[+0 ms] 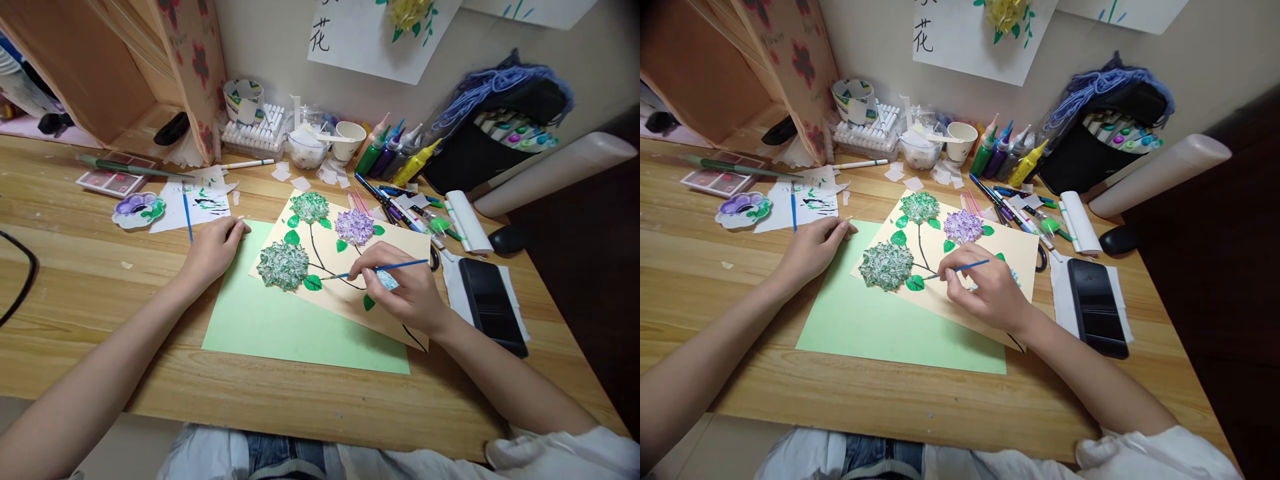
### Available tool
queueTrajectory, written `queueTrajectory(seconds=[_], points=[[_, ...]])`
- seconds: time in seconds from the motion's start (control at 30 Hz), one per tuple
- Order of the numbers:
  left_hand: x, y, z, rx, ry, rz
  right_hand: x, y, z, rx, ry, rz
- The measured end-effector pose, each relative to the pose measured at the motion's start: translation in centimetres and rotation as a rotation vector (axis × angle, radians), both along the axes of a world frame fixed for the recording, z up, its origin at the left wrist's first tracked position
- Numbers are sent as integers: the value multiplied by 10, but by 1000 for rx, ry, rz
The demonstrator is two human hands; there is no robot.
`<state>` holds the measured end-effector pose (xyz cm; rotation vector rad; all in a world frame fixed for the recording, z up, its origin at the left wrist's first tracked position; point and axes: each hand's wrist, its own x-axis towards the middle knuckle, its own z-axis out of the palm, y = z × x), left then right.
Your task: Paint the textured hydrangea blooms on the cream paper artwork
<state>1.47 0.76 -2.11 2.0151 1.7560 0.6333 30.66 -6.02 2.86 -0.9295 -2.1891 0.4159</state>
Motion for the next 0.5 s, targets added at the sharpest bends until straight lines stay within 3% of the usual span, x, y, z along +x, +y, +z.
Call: queueTrajectory(seconds=[0.23,0.5], points=[[0,0,0,0,10,2,-2,1,-2,-8,-3,69],[0,0,-1,2,15,8,0,2,-4,9,-36,30]])
